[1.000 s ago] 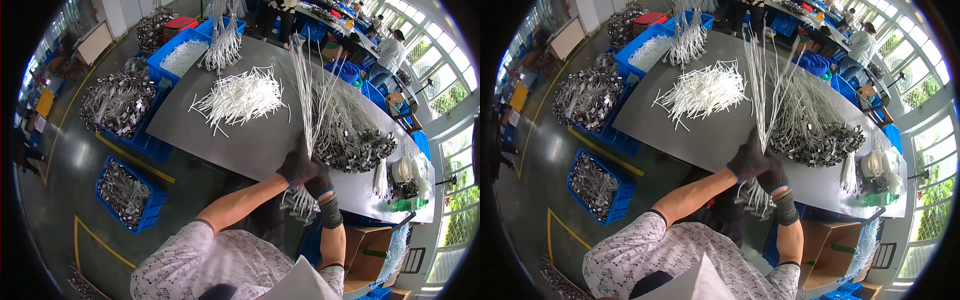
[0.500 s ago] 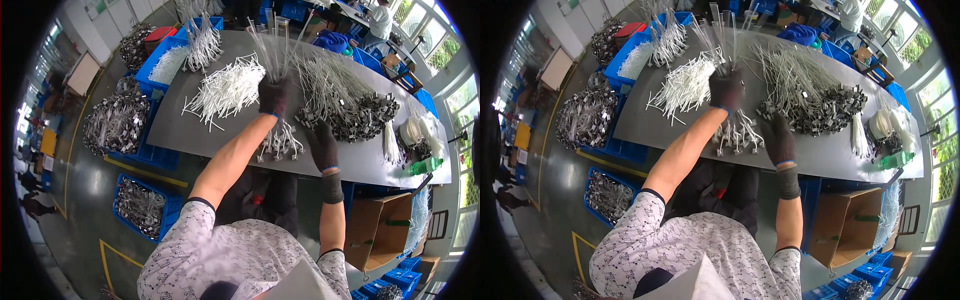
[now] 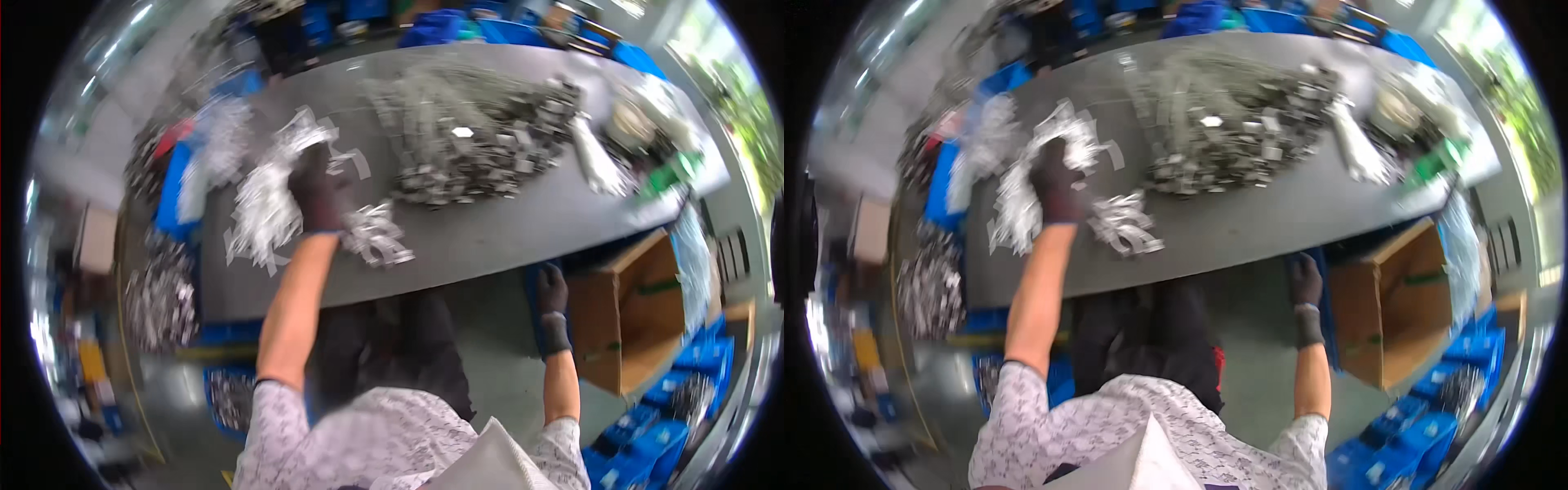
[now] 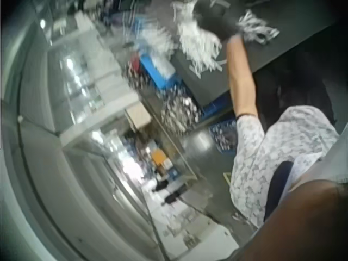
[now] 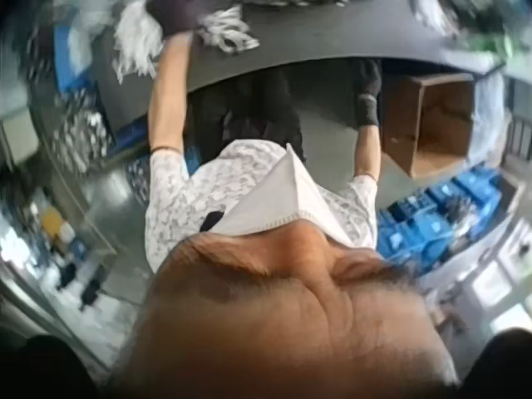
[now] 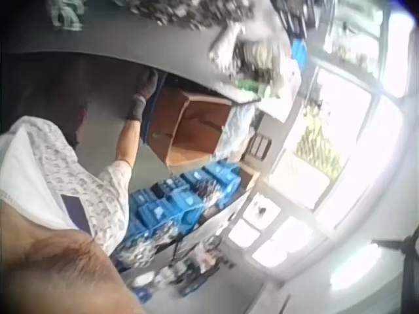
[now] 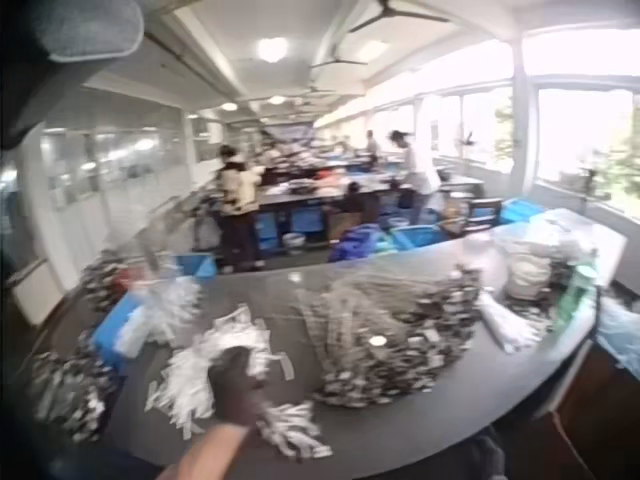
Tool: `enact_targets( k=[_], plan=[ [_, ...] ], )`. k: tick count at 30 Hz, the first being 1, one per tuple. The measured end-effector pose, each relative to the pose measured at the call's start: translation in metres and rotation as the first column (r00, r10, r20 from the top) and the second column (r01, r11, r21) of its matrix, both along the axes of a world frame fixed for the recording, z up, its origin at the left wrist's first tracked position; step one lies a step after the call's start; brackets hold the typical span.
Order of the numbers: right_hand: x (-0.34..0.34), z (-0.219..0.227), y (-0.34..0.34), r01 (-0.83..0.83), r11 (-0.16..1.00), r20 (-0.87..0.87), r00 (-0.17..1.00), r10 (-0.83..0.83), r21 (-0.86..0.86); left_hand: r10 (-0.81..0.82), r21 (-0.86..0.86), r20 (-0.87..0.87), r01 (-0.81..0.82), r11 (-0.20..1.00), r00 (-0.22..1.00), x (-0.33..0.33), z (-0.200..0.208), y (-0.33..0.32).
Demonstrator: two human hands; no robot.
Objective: The recorder is manually assembling wiring harnesses by attaching plastic components to bundles of wires at a factory workbench.
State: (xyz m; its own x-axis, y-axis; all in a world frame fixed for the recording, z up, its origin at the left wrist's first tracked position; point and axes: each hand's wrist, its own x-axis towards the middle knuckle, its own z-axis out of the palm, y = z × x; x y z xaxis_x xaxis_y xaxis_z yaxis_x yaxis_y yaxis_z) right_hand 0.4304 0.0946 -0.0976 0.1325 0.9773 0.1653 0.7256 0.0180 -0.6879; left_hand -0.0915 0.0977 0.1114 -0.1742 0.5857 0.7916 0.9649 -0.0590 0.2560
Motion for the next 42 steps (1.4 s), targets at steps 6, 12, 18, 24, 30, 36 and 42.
enact_targets(
  k=[6, 12, 18, 24, 30, 36, 42],
  plan=[
    [0.046, 0.002, 0.108, 0.136, 0.987, 0.091, 0.985, -0.144, 0.087, -0.044, 0.034, 0.965, 0.045, 0.998, 0.259, 0.023, 0.023, -0.001],
    [0.086, -0.014, 0.237, 0.316, 0.94, 0.284, 0.896, -0.34, 0.127, -0.234, 0.23, 0.972, 0.108, 0.967, 0.02, 0.016, 0.005, -0.005],
    [0.116, -0.009, 0.32, 0.442, 0.897, 0.399, 0.82, -0.41, 0.012, -0.33, 0.317, 0.944, 0.263, 0.911, 0.005, 0.015, 0.032, -0.009],
    [0.111, -0.029, 0.321, 0.487, 0.819, 0.25, 0.789, -0.562, 0.303, -0.234, 0.216, 0.969, 0.203, 0.955, 0.073, 0.01, 0.019, 0.004],
    [0.085, -0.031, 0.247, 0.353, 0.866, 0.07, 0.913, -0.401, 0.353, -0.237, 0.206, 0.969, 0.305, 0.93, 0.068, 0.008, 0.02, 0.004],
    [0.052, -0.021, 0.196, 0.22, 0.898, 0.155, 0.942, -0.297, 0.382, -0.195, 0.159, 0.973, 0.251, 0.955, 0.126, 0.012, 0.012, -0.002],
    [0.017, -0.017, 0.146, -0.15, 0.981, 0.412, 0.907, 0.087, 0.122, -0.277, 0.244, 0.956, 0.27, 0.932, 0.093, 0.017, 0.024, -0.018]
  ],
)
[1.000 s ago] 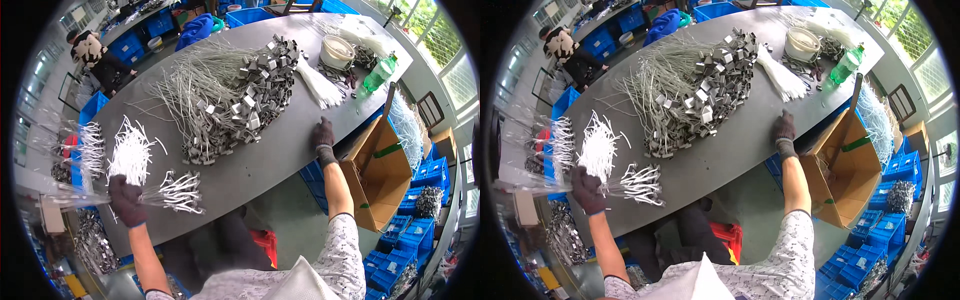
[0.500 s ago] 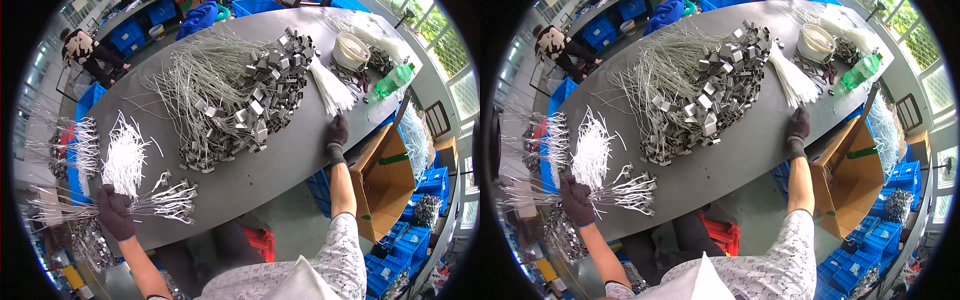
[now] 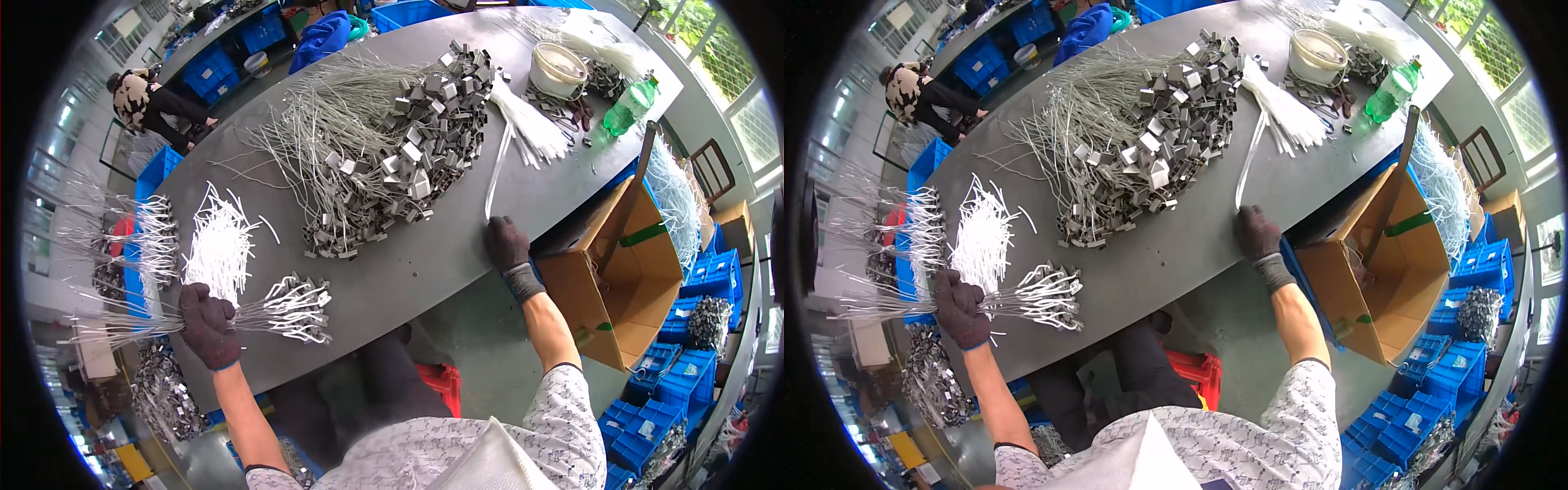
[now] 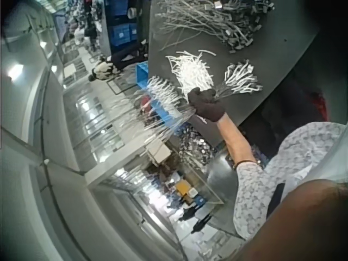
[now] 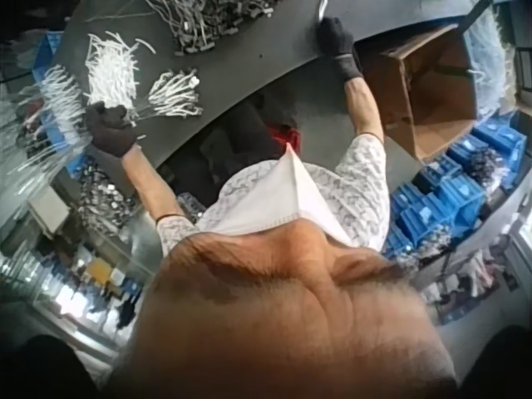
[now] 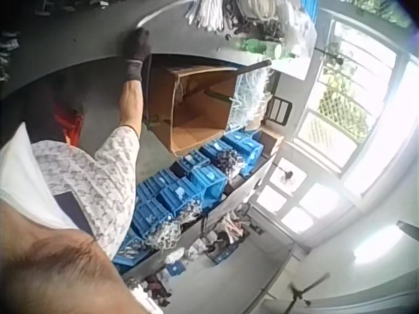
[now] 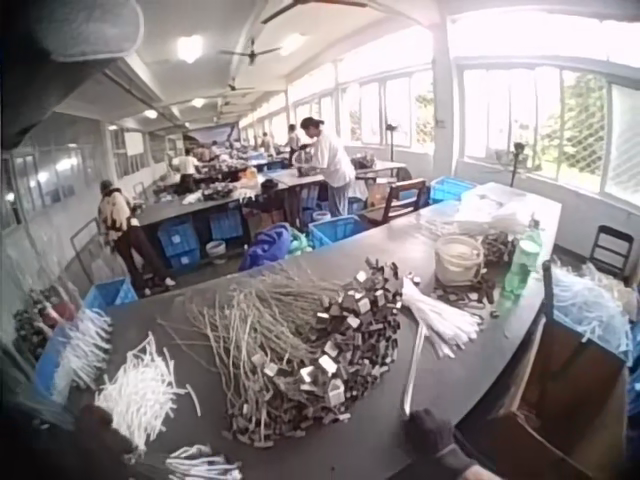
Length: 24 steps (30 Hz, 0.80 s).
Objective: The recorder is manually assembling wiring harnesses by attaching plastic components to bundles of wires at a factory workbench.
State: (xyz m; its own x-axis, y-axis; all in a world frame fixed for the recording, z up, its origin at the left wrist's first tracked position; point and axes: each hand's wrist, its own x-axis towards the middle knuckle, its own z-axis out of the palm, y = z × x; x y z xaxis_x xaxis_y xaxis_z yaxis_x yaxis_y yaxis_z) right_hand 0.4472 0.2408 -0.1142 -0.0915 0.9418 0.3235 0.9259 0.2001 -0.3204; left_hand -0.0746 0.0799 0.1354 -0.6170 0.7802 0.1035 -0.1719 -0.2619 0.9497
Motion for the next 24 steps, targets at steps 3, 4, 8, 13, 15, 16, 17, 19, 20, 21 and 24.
enact_targets(
  k=[3, 4, 8, 13, 15, 16, 17, 19, 20, 21, 24],
  plan=[
    [-0.019, 0.002, -0.002, 0.248, 0.969, -0.17, 0.954, -0.247, -0.017, -0.067, 0.055, 0.002, 0.067, 0.996, 0.998, 0.013, 0.014, -0.008],
    [-0.024, 0.005, 0.005, 0.236, 0.972, -0.179, 0.955, -0.235, -0.014, -0.027, 0.011, -0.339, 0.032, 0.999, 0.94, 0.011, 0.01, -0.006],
    [0.04, -0.048, 0.034, 0.577, 0.815, -0.406, 0.735, -0.543, -0.045, -0.043, -0.086, -0.164, 0.03, 0.996, 0.986, 0.024, -0.015, 0.008],
    [-0.016, -0.019, -0.003, 0.466, 0.88, -0.618, 0.666, -0.419, -0.093, 0.004, -0.124, -0.216, -0.031, 0.992, 0.976, 0.023, -0.009, -0.015],
    [-0.02, -0.014, -0.01, 0.454, 0.888, -0.55, 0.725, -0.415, -0.072, -0.019, -0.102, -0.215, -0.003, 0.995, 0.976, 0.028, -0.006, -0.015],
    [-0.024, -0.009, -0.011, 0.443, 0.895, -0.479, 0.775, -0.412, -0.053, -0.021, -0.118, -0.231, -0.007, 0.993, 0.973, 0.027, -0.007, -0.014],
    [-0.034, -0.001, -0.012, 0.439, 0.897, -0.483, 0.775, -0.407, -0.053, -0.015, -0.116, -0.234, -0.013, 0.993, 0.972, 0.028, -0.006, -0.015],
    [-0.059, 0.019, -0.015, 0.34, 0.94, -0.363, 0.875, -0.321, -0.013, -0.033, -0.154, -0.246, -0.006, 0.988, 0.969, 0.032, -0.007, -0.017],
    [-0.073, 0.034, -0.017, 0.33, 0.944, -0.368, 0.876, -0.313, -0.017, -0.035, -0.145, -0.247, -0.001, 0.99, 0.969, 0.029, -0.01, -0.019],
    [-0.087, 0.052, -0.016, 0.322, 0.943, -0.255, 0.908, -0.333, -0.083, -0.028, -0.148, -0.25, -0.009, 0.989, 0.968, 0.028, -0.011, -0.022],
    [-0.082, 0.046, 0.005, 0.342, 0.916, -0.115, 0.922, -0.37, -0.207, -0.041, -0.154, -0.249, 0.002, 0.988, 0.968, 0.036, -0.011, -0.02]
  ],
)
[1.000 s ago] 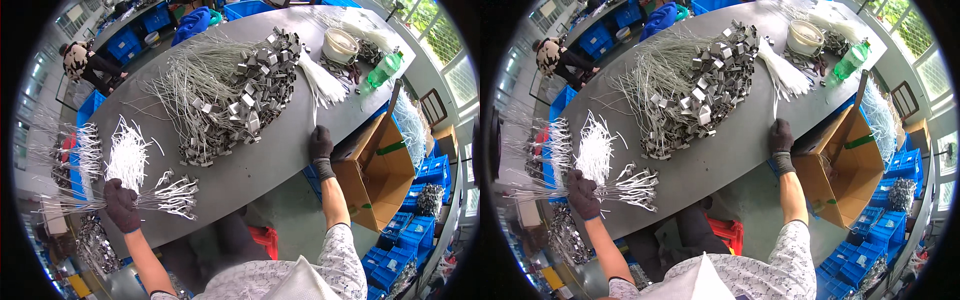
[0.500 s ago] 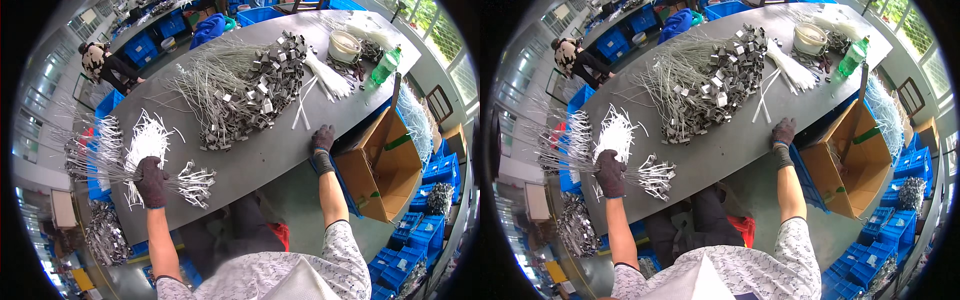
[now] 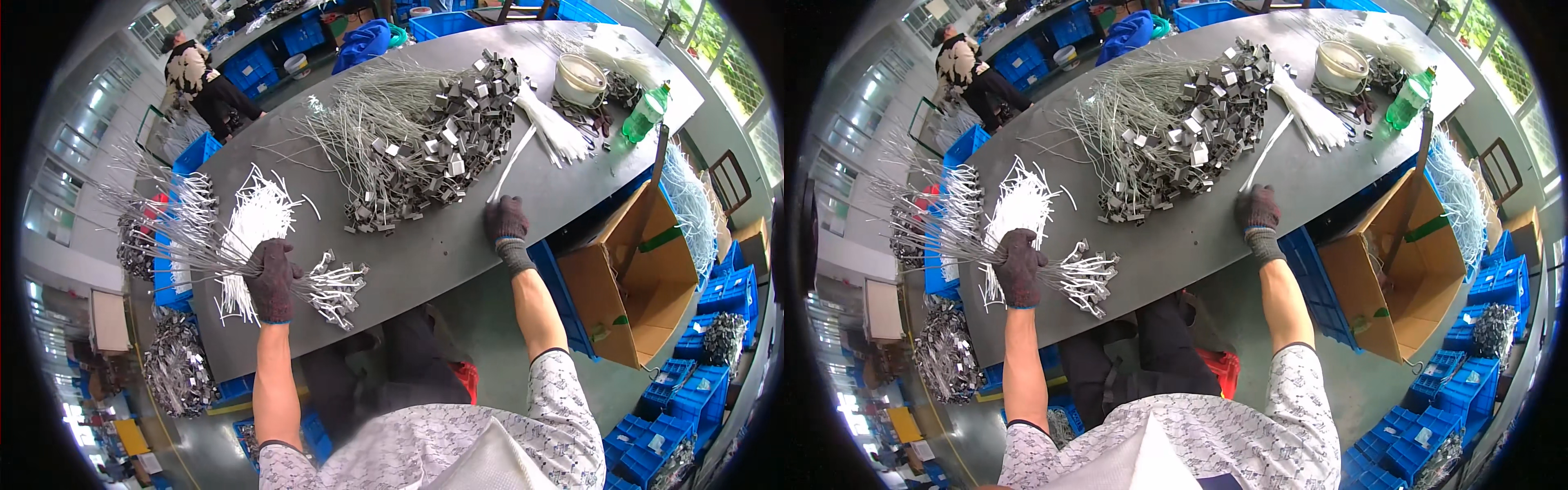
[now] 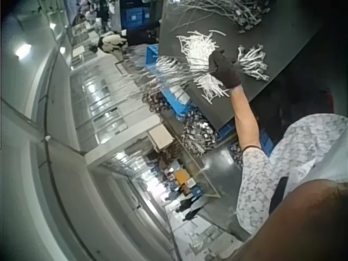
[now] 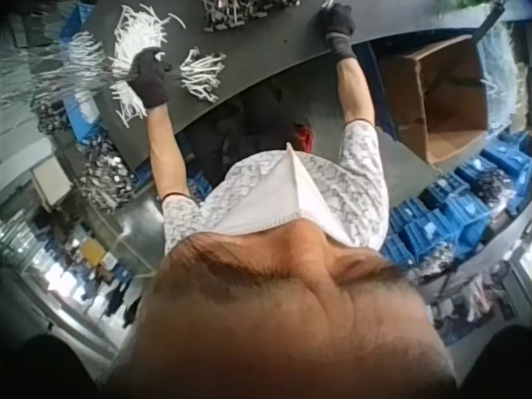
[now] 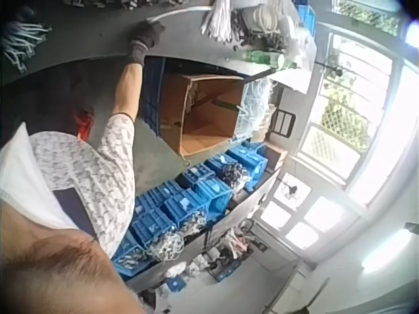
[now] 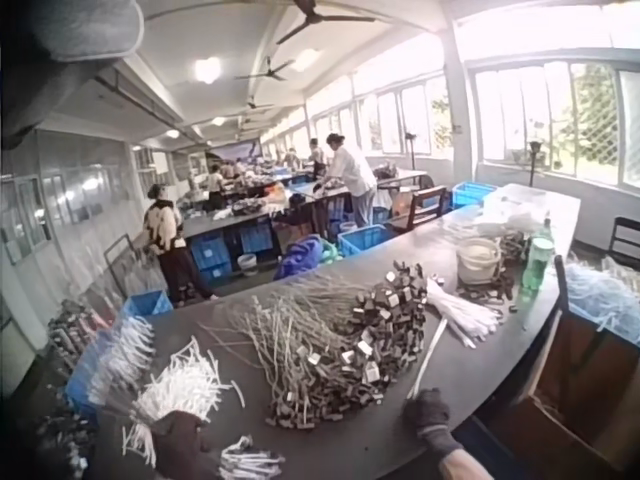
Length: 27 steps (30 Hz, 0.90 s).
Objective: The recorder is manually assembling wiring harnesses by attaching plastic components to bundles of wires at a factory workbench.
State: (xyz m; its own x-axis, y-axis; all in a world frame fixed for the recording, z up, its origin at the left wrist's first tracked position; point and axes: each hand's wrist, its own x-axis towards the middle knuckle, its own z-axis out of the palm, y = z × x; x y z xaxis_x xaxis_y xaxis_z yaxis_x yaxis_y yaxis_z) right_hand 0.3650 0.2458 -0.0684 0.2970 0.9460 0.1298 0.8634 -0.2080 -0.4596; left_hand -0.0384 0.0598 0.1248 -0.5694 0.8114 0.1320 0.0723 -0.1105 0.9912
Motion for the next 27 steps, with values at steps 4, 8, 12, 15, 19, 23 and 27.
enact_targets(
  k=[4, 8, 12, 15, 19, 23, 27],
  plan=[
    [0.018, -0.029, 0.016, 0.103, 0.994, -0.077, 0.992, -0.101, 0.028, -0.007, 0.027, -0.007, 0.007, 1.0, 1.0, 0.003, -0.004, 0.0],
    [0.03, -0.041, 0.0, 0.243, 0.957, -0.363, 0.916, -0.174, 0.155, -0.045, 0.066, 0.027, 0.044, 0.997, 0.999, -0.001, -0.004, -0.002],
    [0.017, -0.058, -0.061, 0.177, 0.968, -0.436, 0.896, -0.084, 0.177, 0.064, 0.063, 0.039, -0.067, 0.996, 0.997, 0.002, 0.012, -0.002],
    [-0.02, -0.053, -0.123, 0.041, 0.988, -0.484, 0.874, 0.036, 0.148, 0.054, 0.123, 0.029, -0.057, 0.991, 0.998, -0.002, 0.02, -0.009],
    [-0.073, -0.042, -0.181, -0.134, 0.983, -0.574, 0.798, 0.184, 0.128, -0.131, -0.031, -0.114, 0.129, 0.991, 0.985, 0.0, 0.01, 0.001],
    [-0.14, 0.031, -0.183, -0.415, 0.873, -0.466, 0.738, 0.488, 0.256, -0.2, -0.037, -0.066, 0.198, 0.979, 0.978, -0.023, 0.006, -0.005],
    [-0.205, 0.115, -0.154, -0.593, 0.746, -0.556, 0.525, 0.644, 0.304, -0.445, 0.044, 0.064, 0.442, 0.896, 0.893, -0.022, 0.01, -0.004]
  ],
)
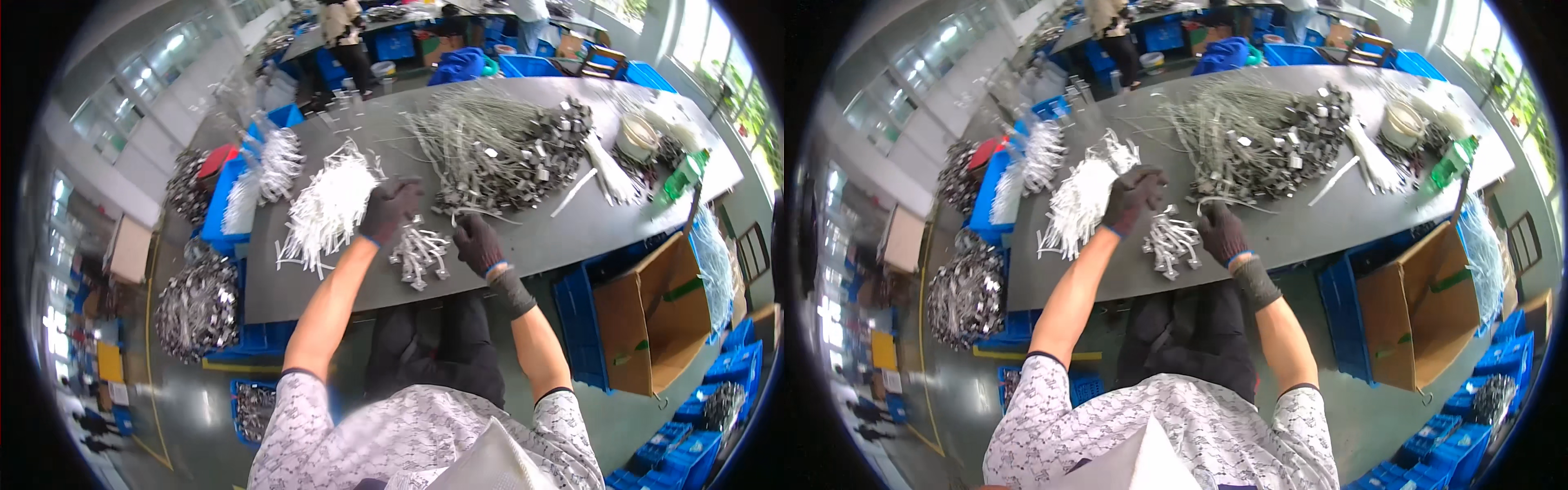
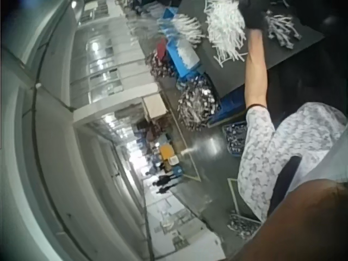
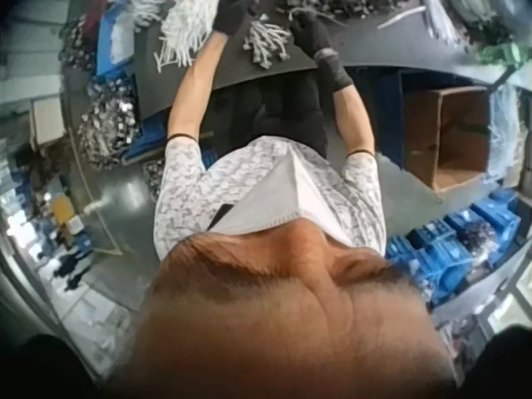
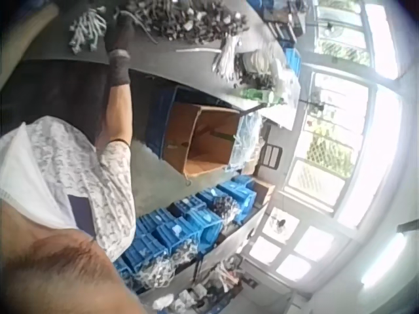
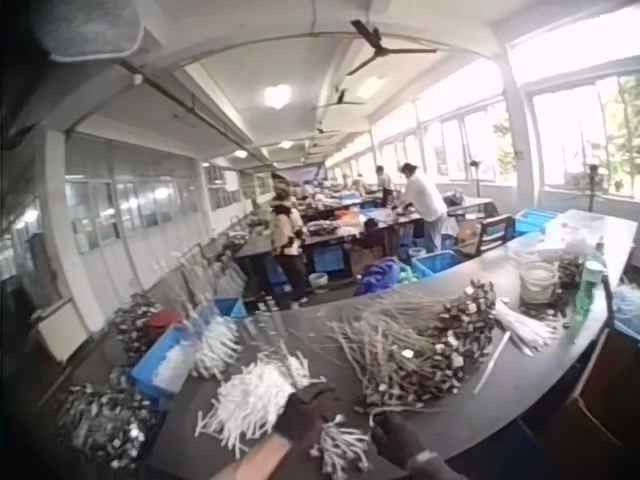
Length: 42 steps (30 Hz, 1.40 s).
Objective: The recorder is manually assembling wiring harnesses by attaching plastic components to bundles of wires at a factory workbench.
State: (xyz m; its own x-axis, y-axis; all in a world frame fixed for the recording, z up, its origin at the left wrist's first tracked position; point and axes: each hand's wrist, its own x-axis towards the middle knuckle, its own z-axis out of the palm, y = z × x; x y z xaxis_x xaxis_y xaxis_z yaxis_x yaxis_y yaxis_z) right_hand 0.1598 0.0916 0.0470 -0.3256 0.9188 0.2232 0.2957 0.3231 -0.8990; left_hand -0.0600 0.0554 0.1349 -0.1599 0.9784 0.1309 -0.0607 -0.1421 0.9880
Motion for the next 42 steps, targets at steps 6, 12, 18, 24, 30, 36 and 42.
enact_targets(
  k=[6, 12, 18, 24, 30, 36, 42],
  plan=[
    [-0.068, 0.083, -0.04, -0.323, 0.929, -0.431, 0.875, 0.22, -0.182, -0.136, 0.018, -0.244, 0.145, 0.989, 0.96, -0.018, 0.006, -0.018],
    [-0.065, 0.075, -0.116, -0.476, 0.801, -0.474, 0.835, 0.281, -0.363, -0.081, -0.105, -0.97, -0.093, 0.99, 0.229, -0.029, 0.045, -0.033],
    [-0.103, 0.042, -0.14, -0.319, 0.864, 0.129, 0.948, 0.291, 0.391, -0.212, -0.59, -0.335, -0.029, 0.807, 0.918, -0.03, 0.028, -0.033],
    [-0.084, 0.051, -0.139, -0.031, 0.978, -0.554, 0.828, -0.09, -0.206, -0.21, -0.67, -0.198, 0.024, 0.742, 0.958, -0.013, 0.043, -0.035],
    [-0.083, 0.094, -0.136, -0.225, 0.721, -0.626, 0.697, -0.351, -0.655, -0.232, -0.606, -0.191, 0.072, 0.793, 0.954, -0.013, 0.04, -0.033],
    [-0.053, 0.023, -0.081, -0.264, 0.953, -0.523, 0.839, 0.152, -0.147, -0.281, -0.544, -0.451, -0.011, 0.839, 0.847, -0.011, 0.026, -0.032],
    [-0.017, 0.035, -0.055, -0.114, 0.941, -0.068, 0.987, 0.143, 0.318, 0.161, 0.186, -0.954, 0.077, 0.98, 0.251, -0.039, 0.006, -0.06]
  ],
)
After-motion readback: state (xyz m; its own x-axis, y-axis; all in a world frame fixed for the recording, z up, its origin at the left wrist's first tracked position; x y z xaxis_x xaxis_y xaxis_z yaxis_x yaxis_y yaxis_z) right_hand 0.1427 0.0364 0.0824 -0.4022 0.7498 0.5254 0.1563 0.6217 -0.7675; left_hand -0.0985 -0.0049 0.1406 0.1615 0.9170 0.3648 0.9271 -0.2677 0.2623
